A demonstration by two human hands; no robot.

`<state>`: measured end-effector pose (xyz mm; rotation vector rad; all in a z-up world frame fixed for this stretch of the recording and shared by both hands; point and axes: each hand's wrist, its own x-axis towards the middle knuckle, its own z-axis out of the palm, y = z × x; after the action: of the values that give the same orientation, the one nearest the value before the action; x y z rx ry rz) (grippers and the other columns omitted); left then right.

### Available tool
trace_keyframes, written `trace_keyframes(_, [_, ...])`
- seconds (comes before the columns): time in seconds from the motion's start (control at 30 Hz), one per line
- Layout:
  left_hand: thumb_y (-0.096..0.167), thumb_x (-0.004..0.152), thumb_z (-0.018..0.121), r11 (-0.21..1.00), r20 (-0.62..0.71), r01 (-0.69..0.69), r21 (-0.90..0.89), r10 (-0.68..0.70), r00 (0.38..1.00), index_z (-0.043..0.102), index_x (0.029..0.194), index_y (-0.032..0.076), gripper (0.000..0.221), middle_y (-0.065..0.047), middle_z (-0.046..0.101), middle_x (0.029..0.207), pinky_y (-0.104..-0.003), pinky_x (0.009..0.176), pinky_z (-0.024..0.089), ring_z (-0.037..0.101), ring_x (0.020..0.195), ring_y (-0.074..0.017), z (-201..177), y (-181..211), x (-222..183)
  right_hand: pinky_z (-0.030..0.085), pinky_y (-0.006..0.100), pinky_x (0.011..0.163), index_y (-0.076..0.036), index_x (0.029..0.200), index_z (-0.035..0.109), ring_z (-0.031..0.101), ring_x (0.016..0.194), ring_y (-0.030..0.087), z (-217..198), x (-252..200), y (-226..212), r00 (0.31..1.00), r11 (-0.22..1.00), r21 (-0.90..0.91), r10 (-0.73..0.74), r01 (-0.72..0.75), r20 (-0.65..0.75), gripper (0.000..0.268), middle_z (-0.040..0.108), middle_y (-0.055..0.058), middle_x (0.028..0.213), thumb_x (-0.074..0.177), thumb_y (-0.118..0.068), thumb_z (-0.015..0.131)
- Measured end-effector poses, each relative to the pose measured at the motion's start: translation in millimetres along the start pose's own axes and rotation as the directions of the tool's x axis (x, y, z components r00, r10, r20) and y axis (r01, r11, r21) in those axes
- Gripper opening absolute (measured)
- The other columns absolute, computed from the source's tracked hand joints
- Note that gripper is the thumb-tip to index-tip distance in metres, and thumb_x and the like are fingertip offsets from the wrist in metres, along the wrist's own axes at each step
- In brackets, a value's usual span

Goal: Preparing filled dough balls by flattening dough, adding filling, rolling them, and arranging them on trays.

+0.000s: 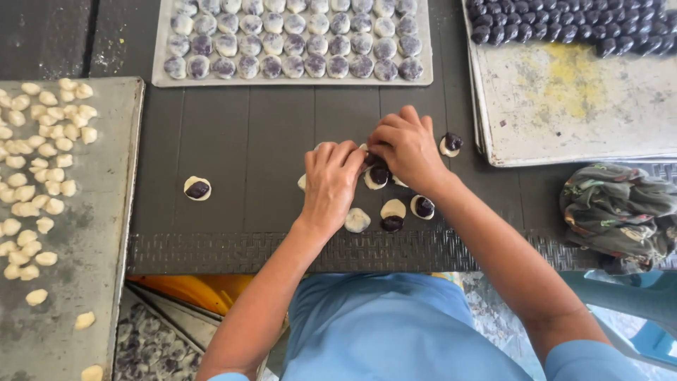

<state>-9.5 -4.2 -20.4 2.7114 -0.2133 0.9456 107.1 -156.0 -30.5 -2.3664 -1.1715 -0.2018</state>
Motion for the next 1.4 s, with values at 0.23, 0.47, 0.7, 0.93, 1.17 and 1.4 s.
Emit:
trace_keyframes(0.23, [0.016, 0.074, 0.081, 0.982, 0.230, 0.170, -0.081, -0.147, 0.962, 0.044, 0.133, 0.006, 0.071, -0.007, 0.062, 0.087, -0.039, 0.073, 0.040, 0.052, 0.086, -0.0261, -5, -3, 10, 0.033, 0.040, 0.082, -0.019, 0.086, 0.059, 0.046, 0.096, 0.020, 4, -6, -10, 0.995, 0.997, -0.062, -0.030, 0.036, 0.093, 0.010, 0.053, -0.005, 0.088, 0.091, -0.026, 0.062])
trace_keyframes(0.47, [0.014, 0.071, 0.081, 0.984, 0.330, 0.179, 0.004, -0.170, 0.929, 0.062, 0.092, 0.011, 0.028, -0.002, 0.045, 0.094, -0.037, 0.070, 0.034, 0.042, 0.088, -0.0232, 1, -1, 12, 0.033, 0.038, 0.085, -0.020, 0.105, 0.062, 0.049, 0.109, 0.019, -17, -12, -21, 0.996, 0.997, 0.075, 0.017, -0.024, 0.088, 0.027, 0.063, -0.005, 0.099, 0.082, -0.031, 0.074])
trace_keyframes(0.7, [0.018, 0.064, 0.084, 0.996, 0.238, 0.085, 0.002, -0.083, 0.968, 0.044, 0.089, 0.013, 0.048, -0.001, 0.050, 0.072, -0.040, 0.072, 0.035, 0.051, 0.078, -0.0230, 19, -8, -5, 0.030, 0.038, 0.087, -0.025, 0.086, 0.067, 0.050, 0.109, 0.014, -15, -8, -22, 0.987, 0.991, -0.038, -0.122, 0.127, 0.102, 0.017, 0.066, -0.013, 0.086, 0.078, -0.036, 0.077])
trace_keyframes(0.93, [0.028, 0.076, 0.079, 0.932, 0.250, 0.304, -0.197, -0.252, 0.935, 0.066, 0.088, 0.016, 0.021, 0.000, 0.062, 0.069, -0.037, 0.069, 0.043, 0.059, 0.079, -0.0248, -18, -11, 2, 0.040, 0.028, 0.077, -0.014, 0.095, 0.072, 0.057, 0.084, 0.018, -29, -4, -53, 0.956, 0.946, 0.180, -0.240, 0.270, -0.168, 0.011, 0.065, -0.002, 0.076, 0.087, -0.021, 0.075])
trace_keyframes(1.17, [0.051, 0.080, 0.069, 0.362, 0.597, 0.785, -0.503, -0.510, 0.619, 0.074, 0.094, 0.030, 0.027, 0.000, 0.071, 0.082, -0.031, 0.069, 0.058, 0.071, 0.078, -0.0231, -64, -1, 18, 0.052, 0.041, 0.084, 0.004, 0.111, 0.068, 0.059, 0.087, 0.033, -41, -4, -73, 0.874, 0.889, 0.133, -0.387, 0.438, -0.293, 0.038, 0.066, 0.014, 0.092, 0.085, -0.023, 0.076])
trace_keyframes(1.4, [0.017, 0.088, 0.072, -0.066, 0.535, 0.607, -0.792, -0.555, 0.637, 0.073, 0.107, 0.004, 0.023, -0.014, 0.073, 0.080, -0.027, 0.062, 0.064, 0.070, 0.067, -0.0158, -54, 23, 7, 0.052, 0.033, 0.069, 0.002, 0.098, 0.071, 0.059, 0.081, 0.023, -56, -15, -92, 0.950, 0.877, 0.426, -0.095, 0.221, -0.297, 0.021, 0.066, 0.010, 0.084, 0.080, -0.001, 0.082])
